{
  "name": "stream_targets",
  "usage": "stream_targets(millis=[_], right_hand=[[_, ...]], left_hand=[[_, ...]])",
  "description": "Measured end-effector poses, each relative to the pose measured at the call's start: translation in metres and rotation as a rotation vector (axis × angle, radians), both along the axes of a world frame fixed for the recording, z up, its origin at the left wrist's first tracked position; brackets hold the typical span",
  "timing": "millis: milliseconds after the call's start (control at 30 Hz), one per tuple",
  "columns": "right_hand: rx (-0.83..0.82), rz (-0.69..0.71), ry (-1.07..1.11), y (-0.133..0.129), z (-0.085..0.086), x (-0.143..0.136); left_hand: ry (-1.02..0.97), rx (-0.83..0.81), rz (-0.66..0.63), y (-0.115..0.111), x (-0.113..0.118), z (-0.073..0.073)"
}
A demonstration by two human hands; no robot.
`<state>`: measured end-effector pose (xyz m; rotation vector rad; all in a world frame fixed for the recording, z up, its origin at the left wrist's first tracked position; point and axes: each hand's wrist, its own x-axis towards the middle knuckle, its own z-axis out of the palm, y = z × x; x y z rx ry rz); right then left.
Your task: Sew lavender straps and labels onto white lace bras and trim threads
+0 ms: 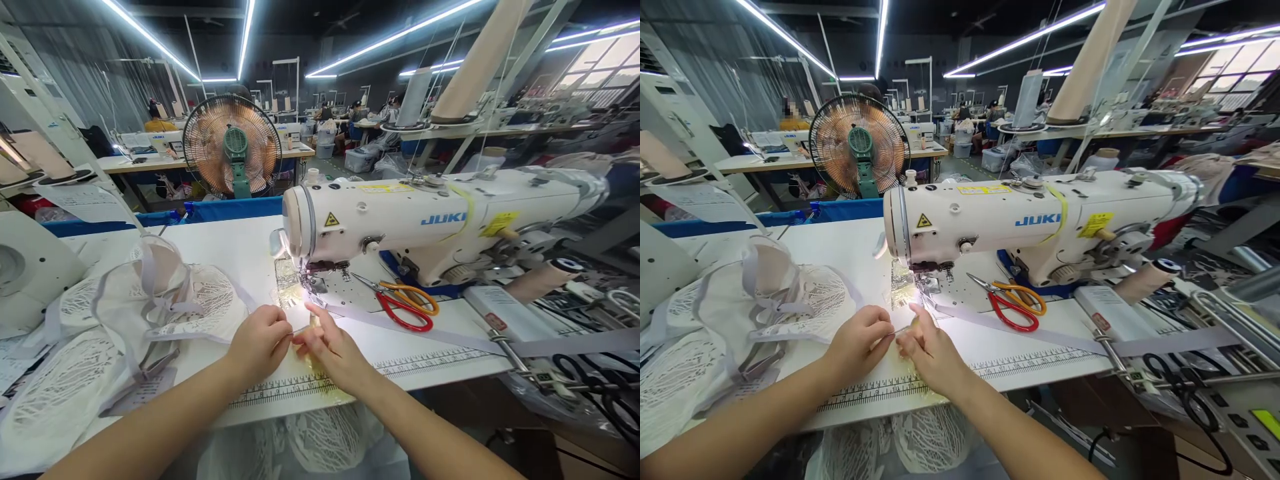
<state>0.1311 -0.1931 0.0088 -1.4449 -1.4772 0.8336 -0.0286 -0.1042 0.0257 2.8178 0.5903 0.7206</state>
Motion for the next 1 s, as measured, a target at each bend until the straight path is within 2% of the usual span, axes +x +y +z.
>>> stream_targets(millis=[100, 200, 333, 400, 433, 500, 567, 633, 733, 833, 933, 1000], right_hand=[[0.002, 0.012, -0.024, 0.011, 0.006, -0.005], [0.022, -0.013, -0.05, 0.018, 0.01, -0.005], [0.166, 0.078, -0.116, 0.018, 0.014, -0.003], [0.297, 0.155, -0.17, 0.018, 0.017, -0.003], [0.352, 0.192, -0.185, 0.018, 0.019, -0.003], [0.385, 0.251, -0.176, 0.019, 0.022, -0.003], [0.319, 0.265, -0.129, 0.023, 0.023, -0.002], [0.226, 0.259, -0.07, 0.028, 0.021, 0.001], [0.16, 0.292, -0.017, 0.039, 0.017, 0.009], [0.103, 0.321, 0.006, 0.043, 0.016, 0.012], [0.014, 0.345, 0.027, 0.043, 0.019, 0.013], [-0.026, 0.351, 0.068, 0.05, 0.02, 0.019]], left_hand=[[0.011, 0.043, -0.089, -0.012, -0.002, 0.001], [-0.01, -0.109, -0.121, -0.012, -0.007, 0.009], [-0.103, -0.445, 0.144, 0.018, -0.006, 0.03], [-0.031, -0.622, 0.193, 0.038, 0.0, 0.038], [0.022, -0.718, 0.162, 0.047, 0.003, 0.04], [0.094, -0.97, 0.007, 0.06, 0.009, 0.041], [0.104, -1.292, -0.182, 0.068, 0.013, 0.037], [0.063, -1.486, -0.301, 0.073, 0.014, 0.031], [0.061, -1.466, -0.303, 0.074, 0.016, 0.026], [0.185, -1.396, -0.245, 0.063, 0.021, 0.024], [0.24, -1.245, -0.086, 0.053, 0.023, 0.022], [0.18, -1.055, -0.076, 0.062, 0.023, 0.016]])
